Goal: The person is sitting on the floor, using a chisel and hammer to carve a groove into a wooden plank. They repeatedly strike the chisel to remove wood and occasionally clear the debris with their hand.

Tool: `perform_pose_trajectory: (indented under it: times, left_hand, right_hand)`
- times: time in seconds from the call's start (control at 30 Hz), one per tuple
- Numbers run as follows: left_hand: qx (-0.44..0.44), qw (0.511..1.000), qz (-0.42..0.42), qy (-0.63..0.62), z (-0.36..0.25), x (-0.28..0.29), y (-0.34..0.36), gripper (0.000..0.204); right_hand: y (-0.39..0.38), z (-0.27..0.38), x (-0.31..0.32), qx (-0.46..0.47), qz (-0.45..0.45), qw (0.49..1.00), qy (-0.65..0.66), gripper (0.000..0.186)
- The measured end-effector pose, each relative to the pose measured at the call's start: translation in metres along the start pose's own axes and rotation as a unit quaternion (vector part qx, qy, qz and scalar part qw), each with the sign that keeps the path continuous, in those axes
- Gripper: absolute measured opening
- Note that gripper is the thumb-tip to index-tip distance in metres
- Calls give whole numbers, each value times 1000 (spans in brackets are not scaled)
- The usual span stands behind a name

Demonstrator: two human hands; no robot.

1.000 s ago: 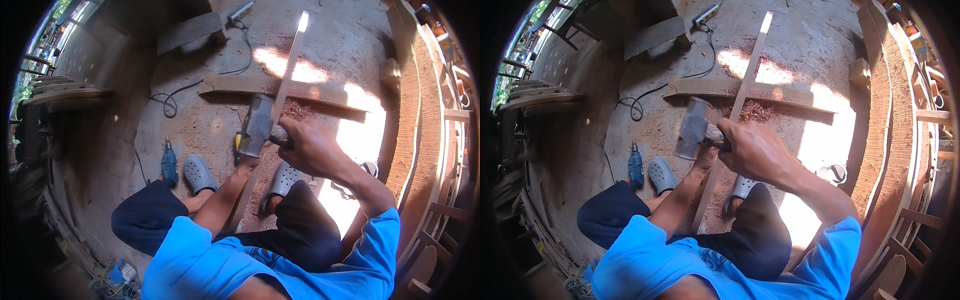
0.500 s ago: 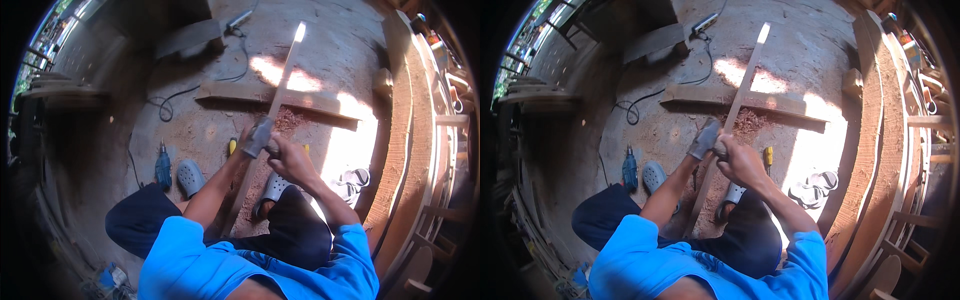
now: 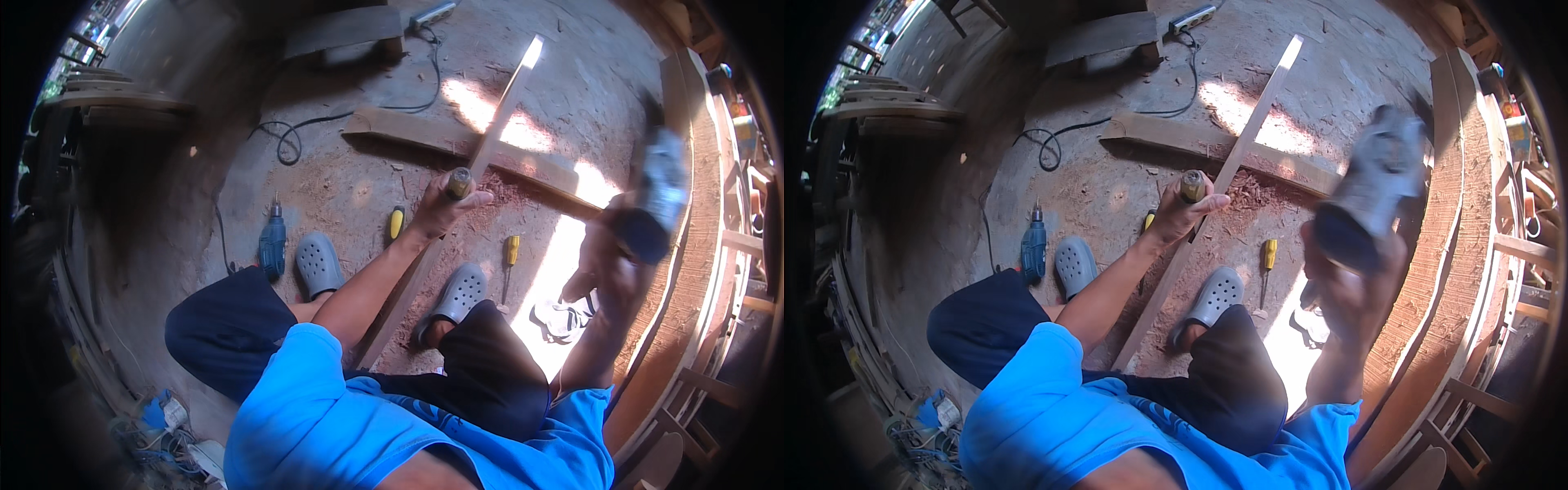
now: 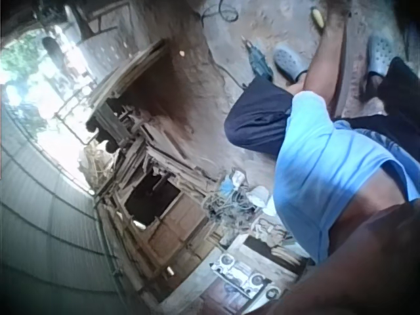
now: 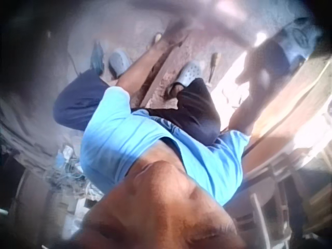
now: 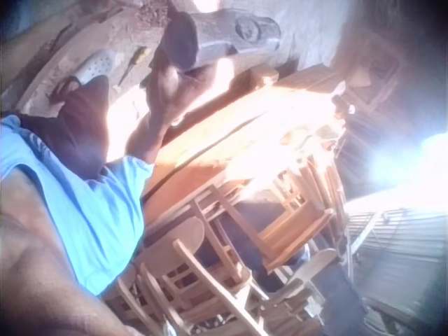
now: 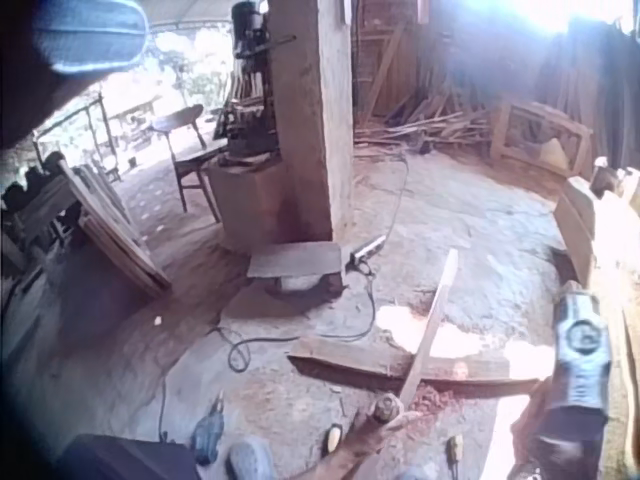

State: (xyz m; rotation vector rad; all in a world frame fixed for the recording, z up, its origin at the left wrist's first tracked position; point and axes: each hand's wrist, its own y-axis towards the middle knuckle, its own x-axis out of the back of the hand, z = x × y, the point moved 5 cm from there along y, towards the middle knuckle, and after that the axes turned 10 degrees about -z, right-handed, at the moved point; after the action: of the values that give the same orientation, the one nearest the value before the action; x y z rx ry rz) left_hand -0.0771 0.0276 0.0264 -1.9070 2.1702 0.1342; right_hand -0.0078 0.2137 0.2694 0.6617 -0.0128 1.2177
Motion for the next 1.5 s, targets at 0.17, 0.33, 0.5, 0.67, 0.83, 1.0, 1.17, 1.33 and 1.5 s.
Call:
perform_pose_trajectory:
  times: [0.17, 0.33, 0.5, 0.67, 0.83, 1.0, 1.17, 1.33, 1.5]
  left_hand:
    - [-14, 998, 11, 64, 4, 2, -16, 32]
    - [-9, 998, 6, 68, 5, 5, -19, 30]
    - [-10, 999, 5, 37, 14, 6, -21, 32]
    - [-37, 999, 23, -2, 24, 6, -25, 21]
    - [52, 996, 64, -32, 27, -14, 20, 20]
    - [30, 998, 37, 34, 22, -13, 12, 24]
    - [-38, 997, 44, 47, 33, 4, -43, 31]
    - [-64, 997, 23, 44, 31, 7, -53, 26]
    - [-214, 961, -50, 169, 6, -1, -61, 28]
  right_hand:
    - [41, 57, 5, 46, -56, 986, 152, 12]
    - [50, 66, 21, 125, -57, 980, 143, 17]
    - [46, 55, -8, 45, 4, 973, 224, 17]
    - [-39, -68, -111, -170, 345, 843, -375, 44]
    - [-52, -100, -71, -180, 215, 951, -130, 38]
    - [-1, 7, -2, -95, 15, 995, -7, 21]
    - [21, 66, 22, -16, -117, 955, 271, 18]
    - [-60, -51, -74, -141, 182, 969, -87, 19]
    - [-99, -110, -71, -146, 163, 957, -189, 26]
